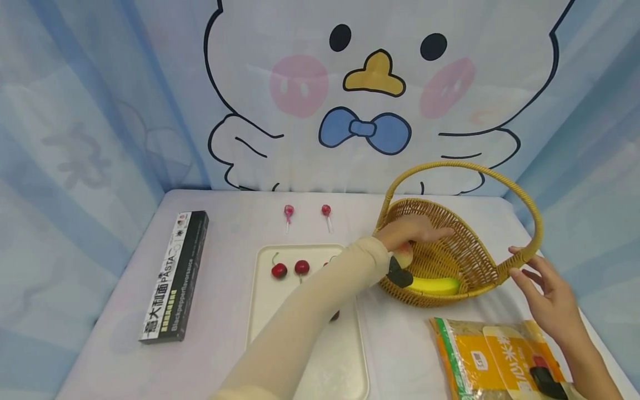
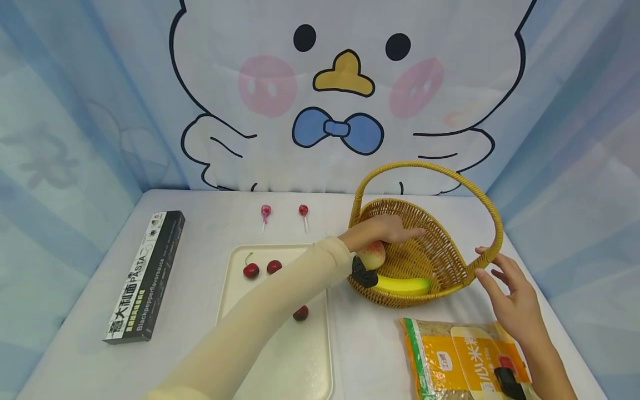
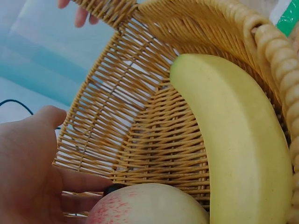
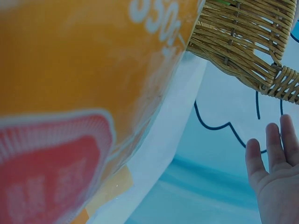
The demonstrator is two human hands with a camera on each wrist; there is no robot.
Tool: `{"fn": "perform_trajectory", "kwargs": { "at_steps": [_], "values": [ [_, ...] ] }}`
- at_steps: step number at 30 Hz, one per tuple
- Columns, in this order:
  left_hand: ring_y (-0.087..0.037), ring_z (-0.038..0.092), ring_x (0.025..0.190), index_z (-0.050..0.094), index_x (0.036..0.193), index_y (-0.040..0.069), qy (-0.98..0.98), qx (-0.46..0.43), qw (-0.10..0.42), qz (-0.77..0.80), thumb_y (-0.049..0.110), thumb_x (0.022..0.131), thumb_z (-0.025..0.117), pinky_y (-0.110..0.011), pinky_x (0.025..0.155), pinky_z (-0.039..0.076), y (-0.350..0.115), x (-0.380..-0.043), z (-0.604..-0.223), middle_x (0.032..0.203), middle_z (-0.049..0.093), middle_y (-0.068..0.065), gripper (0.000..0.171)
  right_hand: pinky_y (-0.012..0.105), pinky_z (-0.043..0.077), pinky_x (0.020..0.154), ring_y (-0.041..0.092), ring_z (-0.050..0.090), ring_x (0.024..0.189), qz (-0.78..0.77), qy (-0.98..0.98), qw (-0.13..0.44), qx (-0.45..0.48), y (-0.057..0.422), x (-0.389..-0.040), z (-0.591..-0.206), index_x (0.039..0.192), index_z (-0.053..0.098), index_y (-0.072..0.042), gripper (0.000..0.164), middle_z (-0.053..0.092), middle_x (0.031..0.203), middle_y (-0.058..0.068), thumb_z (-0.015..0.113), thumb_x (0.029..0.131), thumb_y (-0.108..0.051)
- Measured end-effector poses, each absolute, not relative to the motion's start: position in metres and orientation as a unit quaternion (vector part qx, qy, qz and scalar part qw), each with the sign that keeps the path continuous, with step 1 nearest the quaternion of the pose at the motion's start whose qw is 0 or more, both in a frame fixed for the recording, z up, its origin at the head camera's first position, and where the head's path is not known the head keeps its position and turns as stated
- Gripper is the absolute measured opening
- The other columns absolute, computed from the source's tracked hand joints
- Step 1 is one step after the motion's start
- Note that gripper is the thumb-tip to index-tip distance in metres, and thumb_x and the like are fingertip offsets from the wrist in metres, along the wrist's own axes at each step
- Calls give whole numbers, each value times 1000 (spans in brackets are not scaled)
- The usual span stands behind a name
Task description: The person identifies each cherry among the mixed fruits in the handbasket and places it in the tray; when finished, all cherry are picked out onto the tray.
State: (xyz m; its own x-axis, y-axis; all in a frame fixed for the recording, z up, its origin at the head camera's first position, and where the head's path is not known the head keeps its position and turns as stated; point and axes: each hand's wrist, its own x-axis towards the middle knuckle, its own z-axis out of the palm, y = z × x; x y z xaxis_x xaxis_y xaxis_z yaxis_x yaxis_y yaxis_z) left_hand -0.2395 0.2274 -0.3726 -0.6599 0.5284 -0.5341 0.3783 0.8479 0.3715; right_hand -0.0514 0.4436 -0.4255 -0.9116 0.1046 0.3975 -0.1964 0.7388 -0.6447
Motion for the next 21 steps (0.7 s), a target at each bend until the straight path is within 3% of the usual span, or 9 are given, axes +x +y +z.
{"fn": "perform_trajectory", "kwargs": {
  "at_steps": [3,6,8,10,13,15,18,21],
  "values": [
    [-4,59,136,57,154,25,902,263,317,133,70,107,34,-22,109,49,228,-241,-378,159,57,10,69,-7,31,101,-24,39,130,356,-910,212,25,444,-52,-428,155,54,-11,51,46,141,-41,61,106,-3],
    [-2,62,92,73,117,18,896,291,308,133,65,109,36,-18,84,50,230,-245,-390,112,71,4,60,-7,31,101,-25,38,130,356,-910,213,26,443,-52,-429,155,53,-10,51,46,141,-42,61,106,-2],
    [-4,46,67,63,87,16,893,308,298,138,58,110,43,-20,67,43,231,-248,-397,80,55,6,52,-7,31,101,-25,38,130,357,-909,211,26,442,-52,-430,156,53,-10,51,46,141,-42,61,106,-2],
    [-7,31,57,46,73,16,891,329,279,140,50,110,51,-21,57,36,230,-250,-402,66,36,5,50,-7,31,101,-25,38,130,359,-909,210,26,442,-52,-430,156,53,-9,51,46,142,-42,61,106,-3],
    [-7,30,54,44,71,15,889,359,233,161,38,106,64,-21,54,32,227,-251,-401,63,34,5,46,-7,31,100,-24,38,130,360,-909,209,25,442,-53,-431,155,53,-9,51,46,141,-42,61,106,-3],
    [-4,36,58,58,76,13,882,383,196,190,30,104,67,-18,57,35,223,-250,-397,67,46,8,34,-7,31,100,-25,38,129,360,-909,208,23,443,-54,-431,155,54,-10,50,46,141,-42,61,106,-3],
    [0,51,70,78,98,14,861,417,155,247,24,105,68,-12,66,41,215,-243,-387,86,68,9,16,-7,31,100,-24,38,129,361,-910,204,25,445,-55,-430,155,54,-11,50,46,141,-41,62,106,-4],
    [4,64,93,80,121,15,837,439,129,301,21,104,69,-6,81,47,204,-231,-379,115,77,9,21,-7,30,101,-24,38,129,360,-911,200,25,450,-53,-427,154,54,-12,49,46,142,-40,61,106,-4]
  ]
}}
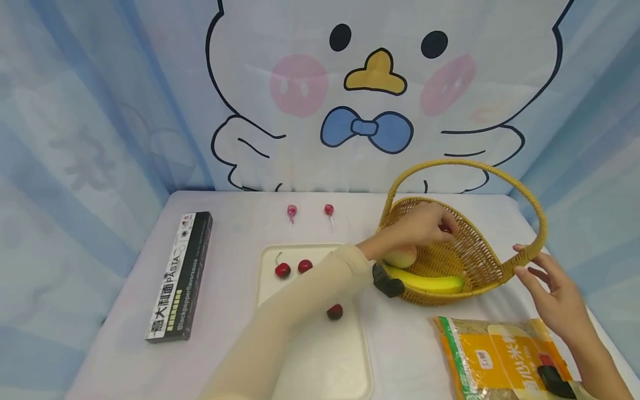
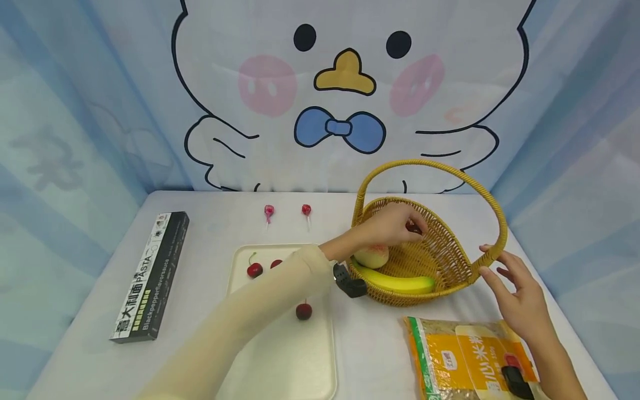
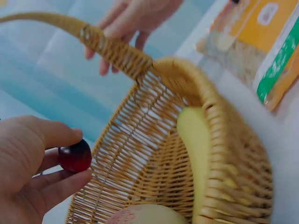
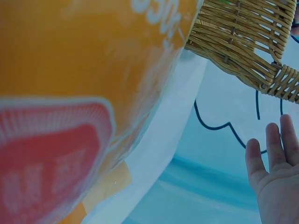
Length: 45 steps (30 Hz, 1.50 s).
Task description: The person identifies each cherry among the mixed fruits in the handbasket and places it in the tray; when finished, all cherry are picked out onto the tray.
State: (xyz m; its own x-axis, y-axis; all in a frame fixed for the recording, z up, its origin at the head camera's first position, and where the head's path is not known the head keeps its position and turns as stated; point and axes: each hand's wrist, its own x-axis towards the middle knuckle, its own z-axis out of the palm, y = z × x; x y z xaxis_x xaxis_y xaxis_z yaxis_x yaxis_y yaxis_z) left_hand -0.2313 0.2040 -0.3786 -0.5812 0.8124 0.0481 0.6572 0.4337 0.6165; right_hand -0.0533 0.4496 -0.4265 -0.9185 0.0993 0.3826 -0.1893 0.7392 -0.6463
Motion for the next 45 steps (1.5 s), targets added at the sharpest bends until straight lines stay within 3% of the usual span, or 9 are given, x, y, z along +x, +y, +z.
{"fn": "perform_trajectory", "kwargs": {
  "at_steps": [2,8,18,26,35,42,45],
  "values": [
    [3,64,99,79,123,15,826,451,115,318,21,105,69,-4,84,47,194,-223,-376,119,76,8,22,-7,30,101,-24,38,129,358,-912,200,26,451,-52,-424,154,54,-12,49,45,142,-40,61,106,-5],
    [4,60,95,79,126,20,829,462,52,311,23,104,71,-3,81,42,164,-201,-376,119,74,9,24,-8,24,101,-28,32,130,340,-917,209,17,453,-51,-425,156,54,-14,47,40,142,-44,59,109,-9],
    [0,60,98,79,123,19,831,454,1,320,24,102,73,-3,81,40,135,-190,-380,123,75,7,23,-9,24,101,-28,31,129,343,-915,211,12,447,-55,-427,155,54,-14,46,40,142,-45,58,109,-10],
    [-6,66,106,79,123,16,822,459,-17,337,21,101,75,-3,86,43,116,-180,-378,125,75,3,24,-9,25,101,-28,32,129,341,-914,218,23,447,-56,-427,154,55,-11,46,41,141,-45,59,109,-8],
    [-5,68,116,79,122,19,836,429,-31,340,23,100,76,-6,97,47,88,-161,-377,127,75,7,23,-8,23,102,-28,31,131,344,-914,213,33,450,-57,-429,155,54,-12,47,40,142,-45,59,108,-7],
    [-10,71,108,79,121,15,822,424,-63,376,18,99,76,-7,84,50,60,-145,-372,128,75,2,23,-8,21,102,-27,30,133,341,-914,215,35,451,-58,-428,154,55,-12,47,40,141,-45,59,108,-7],
    [-13,72,112,80,120,14,819,413,-72,391,15,99,76,-8,89,52,47,-141,-372,127,76,1,22,-7,21,102,-27,30,132,340,-915,216,32,450,-58,-428,154,55,-12,46,39,140,-45,59,108,-7]
  ]
}}
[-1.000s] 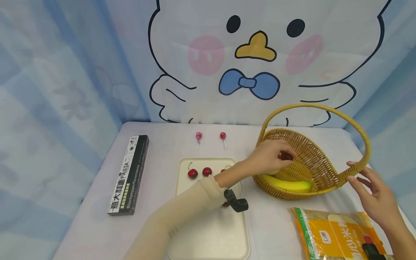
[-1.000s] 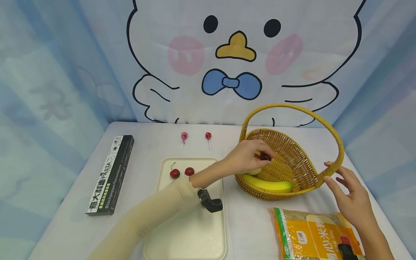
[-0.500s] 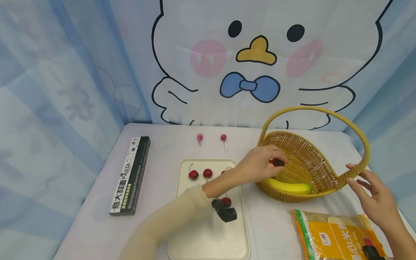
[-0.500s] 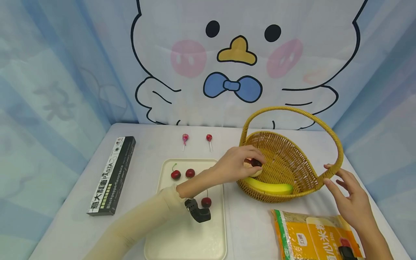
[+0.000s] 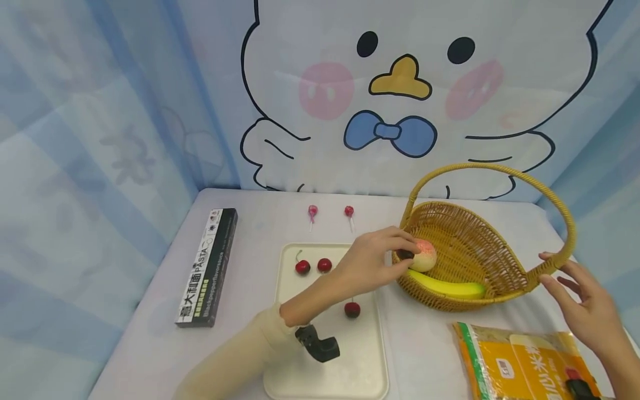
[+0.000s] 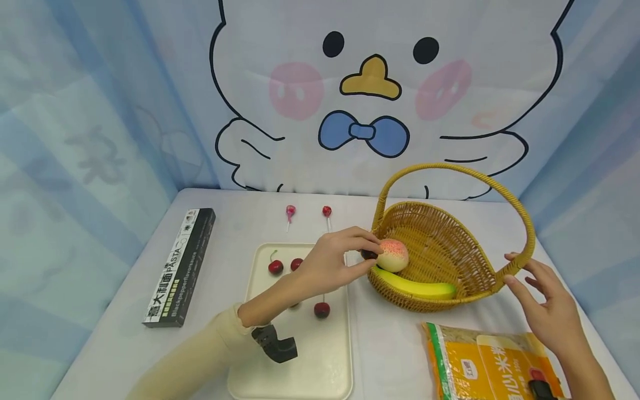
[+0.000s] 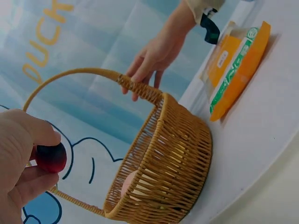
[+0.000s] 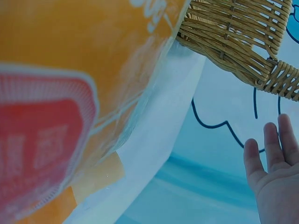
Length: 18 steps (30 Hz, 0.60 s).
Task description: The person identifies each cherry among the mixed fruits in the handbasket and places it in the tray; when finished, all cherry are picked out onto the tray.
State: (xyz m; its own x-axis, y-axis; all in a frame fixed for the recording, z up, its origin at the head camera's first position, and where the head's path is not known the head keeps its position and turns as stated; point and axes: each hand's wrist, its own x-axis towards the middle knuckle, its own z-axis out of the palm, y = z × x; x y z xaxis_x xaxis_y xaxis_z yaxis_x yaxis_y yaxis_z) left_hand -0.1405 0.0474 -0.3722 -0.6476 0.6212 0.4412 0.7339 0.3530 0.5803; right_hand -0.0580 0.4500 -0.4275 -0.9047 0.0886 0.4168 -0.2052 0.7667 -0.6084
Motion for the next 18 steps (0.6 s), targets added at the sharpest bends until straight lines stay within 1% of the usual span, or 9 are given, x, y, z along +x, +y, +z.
{"fn": "perform_trajectory", "kwargs": {
  "at_steps": [2,5,11,13,14,18],
  "values": [
    [-15,71,117,80,119,14,-818,-402,78,-404,14,98,77,-13,98,54,39,-138,-374,127,76,0,21,-8,22,102,-27,30,131,340,-914,217,30,450,-58,-428,154,56,-12,46,40,140,-45,59,108,-7],
    [-16,71,119,80,117,12,-812,-386,92,-427,10,96,78,-21,105,56,26,-134,-377,126,77,-1,22,-8,21,102,-28,30,131,340,-915,216,25,450,-57,-427,154,55,-13,46,40,139,-45,59,109,-8],
    [-16,71,117,80,115,13,-818,-364,123,-429,7,95,78,-23,102,58,1,-126,-383,125,77,-1,21,-8,20,102,-27,28,133,337,-918,208,16,450,-57,-427,155,54,-14,46,39,137,-45,58,109,-9],
    [-17,71,117,81,114,13,-824,-357,135,-419,7,94,78,-25,102,59,-8,-125,-385,124,78,-1,21,-8,19,103,-28,28,132,335,-919,206,11,450,-57,-427,156,54,-15,46,38,137,-46,58,109,-11],
    [-17,71,117,81,113,12,-827,-353,142,-415,7,94,78,-24,98,60,-13,-124,-386,123,78,-2,20,-7,19,103,-28,27,132,334,-920,206,10,450,-57,-427,156,53,-15,47,37,138,-46,58,110,-11],
    [-20,72,116,82,111,10,-839,-328,161,-402,5,92,81,-28,97,61,-33,-123,-390,122,79,-4,20,-7,19,104,-28,28,133,337,-919,206,12,450,-58,-427,156,54,-17,47,37,138,-46,58,110,-11]
  ]
}}
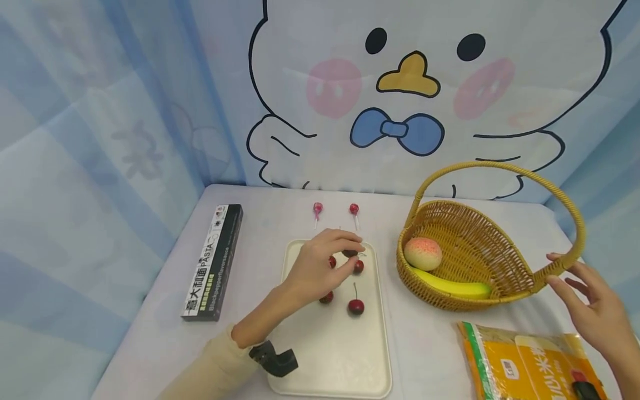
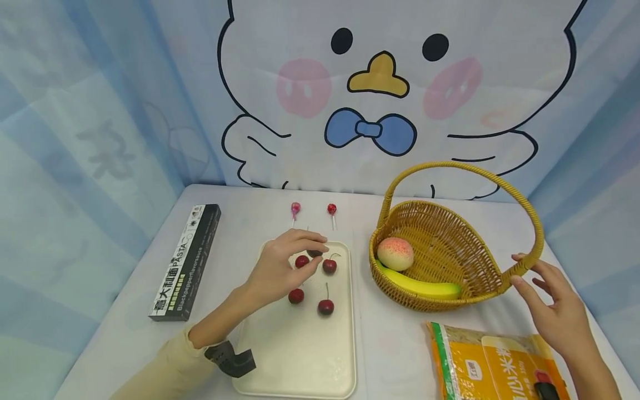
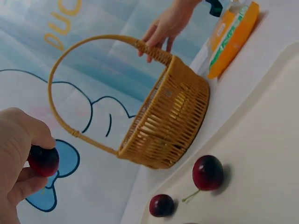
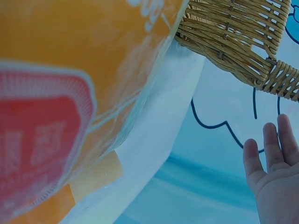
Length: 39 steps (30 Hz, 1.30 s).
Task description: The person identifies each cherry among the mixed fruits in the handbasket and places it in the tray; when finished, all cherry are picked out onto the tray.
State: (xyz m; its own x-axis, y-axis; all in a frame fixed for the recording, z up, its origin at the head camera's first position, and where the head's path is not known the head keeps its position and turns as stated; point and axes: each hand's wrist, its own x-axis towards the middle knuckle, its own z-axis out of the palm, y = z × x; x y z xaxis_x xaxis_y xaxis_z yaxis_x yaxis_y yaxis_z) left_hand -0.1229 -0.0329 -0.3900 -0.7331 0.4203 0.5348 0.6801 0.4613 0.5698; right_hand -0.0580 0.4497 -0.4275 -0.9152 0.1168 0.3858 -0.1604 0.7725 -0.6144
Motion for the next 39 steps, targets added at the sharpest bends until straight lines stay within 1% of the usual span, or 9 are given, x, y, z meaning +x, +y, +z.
{"fn": "perform_trajectory", "kwargs": {
  "at_steps": [8,11,16,21,28,32,35,37,39],
  "values": [
    [-18,72,113,82,109,13,-866,-284,161,-379,6,90,83,-34,97,62,-65,-115,-404,120,79,-1,21,-6,18,105,-27,27,134,333,-919,212,18,452,-57,-427,155,53,-11,45,37,139,-46,56,110,-9],
    [-19,72,114,82,109,13,-875,-273,155,-369,4,88,84,-35,101,61,-74,-109,-410,120,79,-1,22,-6,18,105,-28,27,132,330,-920,211,15,452,-56,-427,155,53,-12,45,37,138,-46,56,110,-10],
    [-18,73,113,82,107,13,-892,-272,137,-334,3,86,86,-34,100,61,-87,-100,-424,117,79,-1,24,-7,18,105,-29,27,131,328,-921,210,8,454,-52,-426,155,54,-12,45,36,137,-47,56,110,-10],
    [-19,73,114,82,106,14,-908,-283,105,-289,3,86,84,-34,99,62,-95,-95,-433,119,79,-1,22,-7,20,104,-28,28,130,331,-918,217,11,454,-51,-425,154,55,-8,44,38,138,-46,56,110,-9],
    [-20,73,115,82,102,14,-918,-323,28,-228,2,88,80,-38,101,61,-101,-94,-441,119,80,-1,19,-7,19,105,-28,28,132,332,-919,213,5,454,-48,-424,154,55,-16,45,37,140,-46,57,110,-9],
    [-19,73,113,83,103,16,-919,-327,-17,-221,2,90,78,-38,100,61,-100,-93,-446,117,80,1,19,-7,20,105,-28,28,132,332,-919,213,3,453,-46,-423,154,55,-13,45,37,139,-46,57,110,-10],
    [-19,72,114,83,103,17,-920,-323,-44,-219,2,91,76,-39,101,60,-100,-93,-450,119,80,2,20,-7,20,105,-28,29,132,332,-918,217,10,452,-47,-422,154,54,-9,44,38,139,-45,57,110,-8],
    [-19,71,117,82,103,18,-921,-322,-51,-215,3,92,76,-40,102,60,-100,-93,-451,122,79,2,20,-7,20,105,-28,29,132,333,-917,218,14,451,-47,-422,154,54,-8,44,38,140,-45,56,110,-8],
    [-20,70,121,82,103,20,-923,-321,-46,-208,5,92,77,-41,103,60,-100,-92,-452,127,77,3,19,-7,20,105,-28,29,132,333,-917,218,15,451,-48,-421,154,54,-9,44,38,140,-45,56,110,-8]
  ]
}}
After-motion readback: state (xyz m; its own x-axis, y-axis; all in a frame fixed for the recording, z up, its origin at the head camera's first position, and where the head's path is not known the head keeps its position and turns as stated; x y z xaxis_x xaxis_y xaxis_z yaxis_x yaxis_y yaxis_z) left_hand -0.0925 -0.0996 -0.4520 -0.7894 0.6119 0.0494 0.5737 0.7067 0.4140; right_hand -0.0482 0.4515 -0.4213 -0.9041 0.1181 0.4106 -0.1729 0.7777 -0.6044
